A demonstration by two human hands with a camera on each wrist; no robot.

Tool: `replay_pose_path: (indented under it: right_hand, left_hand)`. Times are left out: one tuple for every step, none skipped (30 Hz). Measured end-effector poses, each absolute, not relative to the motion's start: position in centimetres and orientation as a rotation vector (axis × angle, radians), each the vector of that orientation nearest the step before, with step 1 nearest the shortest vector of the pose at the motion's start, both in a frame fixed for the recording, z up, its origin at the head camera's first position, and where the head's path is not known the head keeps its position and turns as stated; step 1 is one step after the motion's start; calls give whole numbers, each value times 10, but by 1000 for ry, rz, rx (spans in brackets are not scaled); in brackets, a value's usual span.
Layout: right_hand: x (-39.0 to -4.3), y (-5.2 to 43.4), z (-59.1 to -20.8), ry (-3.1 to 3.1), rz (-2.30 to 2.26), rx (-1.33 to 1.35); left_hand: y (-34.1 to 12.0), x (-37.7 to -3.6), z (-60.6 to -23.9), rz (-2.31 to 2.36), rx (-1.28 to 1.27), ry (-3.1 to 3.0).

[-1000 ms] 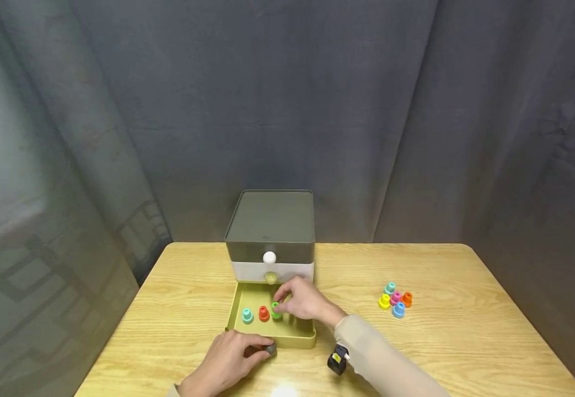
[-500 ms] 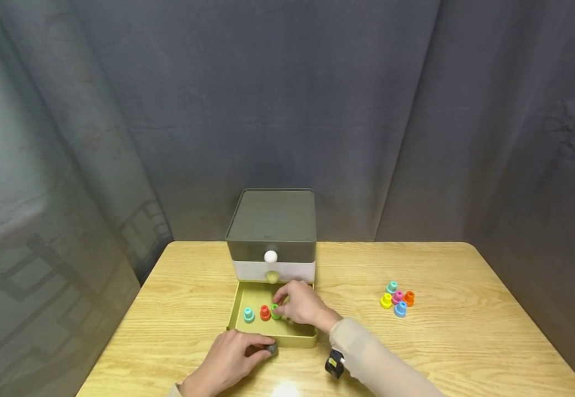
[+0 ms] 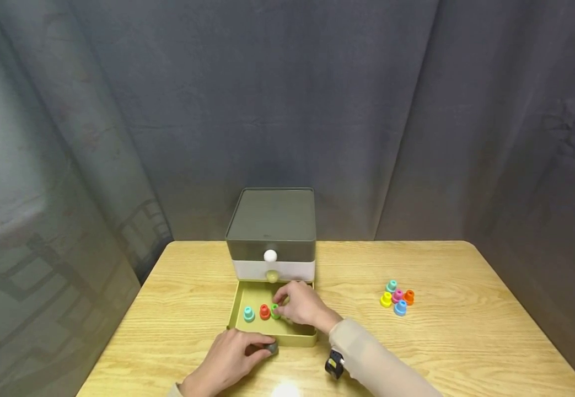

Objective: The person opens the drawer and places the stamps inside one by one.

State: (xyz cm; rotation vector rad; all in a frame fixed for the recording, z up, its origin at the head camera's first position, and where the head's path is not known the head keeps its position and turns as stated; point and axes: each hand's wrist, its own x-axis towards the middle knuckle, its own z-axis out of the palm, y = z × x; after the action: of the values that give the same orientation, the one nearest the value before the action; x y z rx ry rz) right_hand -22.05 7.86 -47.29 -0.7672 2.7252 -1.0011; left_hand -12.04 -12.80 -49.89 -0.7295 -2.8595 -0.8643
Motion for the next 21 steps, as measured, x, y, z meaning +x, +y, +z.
replay_pose_path:
  right_hand:
    - [-221, 79, -473, 2722, -1009, -768]
    - [-221, 79, -474, 2716, -1025, -765]
    - [-222, 79, -474, 2708, -1047, -765]
    - [-223, 80, -474, 2699, -1075, -764]
    - [-223, 80, -475, 2690, -1104, -760]
    - [-224, 81, -475, 2676, -1139, -759]
    - [-224, 82, -475, 2663, -1173, -757]
    - [-224, 84, -474, 2650, -1204, -755]
    - [-223, 85, -473, 2639, -1234, -756]
    - [-222, 86, -472, 2626, -1260, -756]
    - [-221, 87, -470, 2611, -1286, -755]
    - [-220, 88, -468, 2601, -1308, -757]
    - [-219, 89, -465, 2591, -1327, -753]
    - [-218, 90, -462, 2585, -1343, -749]
    - [-217, 91, -458, 2582, -1359, -743]
    - [-215, 93, -455, 2578, -1376, -735]
    - [-214, 94, -451, 2578, -1391, -721]
    - [-212, 96, -448, 2579, -1404, -702]
    - [-210, 98, -444, 2574, -1422, -681]
    - [-208, 100, -442, 2574, -1439, -662]
    - [-206, 102, -439, 2572, -1458, -643]
  left_hand:
    - [-128, -120, -499, -864, -728, -2860]
    - [-128, -120, -499, -862, -726, -2860]
    - [-128, -120, -499, -862, -725, -2861]
    - [-128, -120, -499, -865, -724, -2861]
    - [-128, -120, -499, -870, -725, -2862]
    - [-128, -120, -499, -876, -726, -2863]
    - [-128, -120, -498, -882, -728, -2864]
    - [-128, -120, -498, -888, -730, -2866]
    - [-128, -120, -498, -896, -733, -2867]
    - [-128, -120, -498, -901, -734, -2868]
    - [-128, -120, -498, -901, -736, -2869]
    - [-128, -120, -498, -894, -737, -2867]
    - [-128, -120, -498, -886, -738, -2865]
    - [-128, -121, -498, -875, -739, -2861]
    - [-128, -121, -498, -864, -741, -2856]
    - [-128, -121, -498, -854, -743, -2850]
    - [-128, -121, -498, -843, -746, -2845]
    - [-128, -122, -499, -837, -748, -2840]
    - [-128, -122, -499, -832, -749, -2836]
    - [-128, -122, -499, -827, -747, -2833]
    - [-129, -122, -499, -826, -743, -2829]
